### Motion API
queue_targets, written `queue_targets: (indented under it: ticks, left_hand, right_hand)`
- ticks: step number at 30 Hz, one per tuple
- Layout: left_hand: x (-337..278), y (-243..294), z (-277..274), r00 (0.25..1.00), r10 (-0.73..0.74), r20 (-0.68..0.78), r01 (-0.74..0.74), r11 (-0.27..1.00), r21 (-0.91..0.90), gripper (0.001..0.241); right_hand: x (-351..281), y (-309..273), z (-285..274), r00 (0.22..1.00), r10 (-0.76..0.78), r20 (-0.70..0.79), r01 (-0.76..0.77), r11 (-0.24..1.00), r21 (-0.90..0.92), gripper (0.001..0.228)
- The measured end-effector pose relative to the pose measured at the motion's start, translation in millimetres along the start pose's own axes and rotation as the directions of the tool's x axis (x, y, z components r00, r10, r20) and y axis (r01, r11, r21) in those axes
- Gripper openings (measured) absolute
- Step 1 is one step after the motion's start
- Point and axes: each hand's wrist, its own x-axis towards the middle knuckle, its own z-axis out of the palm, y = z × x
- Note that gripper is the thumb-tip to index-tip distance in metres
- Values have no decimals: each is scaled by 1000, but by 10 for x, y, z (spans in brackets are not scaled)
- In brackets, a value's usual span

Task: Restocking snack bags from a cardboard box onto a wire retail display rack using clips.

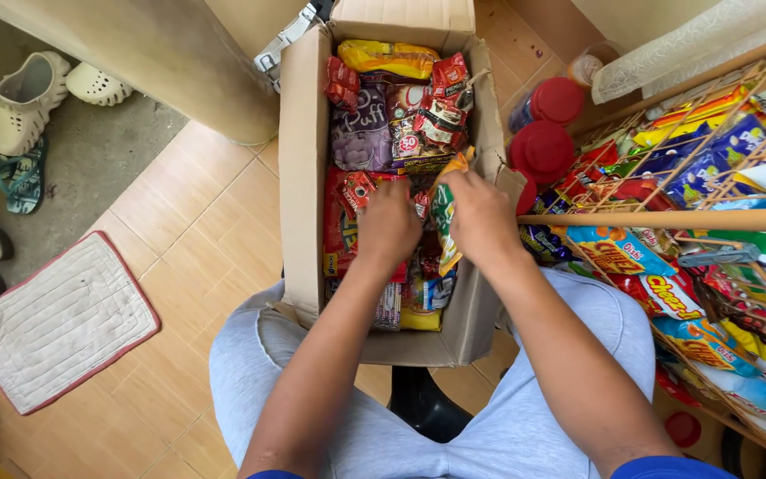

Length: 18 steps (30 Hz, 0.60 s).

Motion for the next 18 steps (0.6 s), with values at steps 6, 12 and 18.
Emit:
queue_targets:
  ticks: [6, 12, 18]
  left_hand:
    - [157, -7, -498, 950, 100, -297, -228, 871, -435, 57]
    - [65, 94, -631, 909, 415, 48, -291, 712, -639, 101]
    - [23, 94, -442, 874, 105, 475, 100, 917, -386, 72]
  right_hand:
    - [-1, 238, -625, 965, -250, -82, 262, 935, 237, 28]
    - [-110, 185, -866, 929, -368, 36, 307, 821, 482, 28]
    - [17, 286, -743, 965, -184, -188, 256, 817, 516, 33]
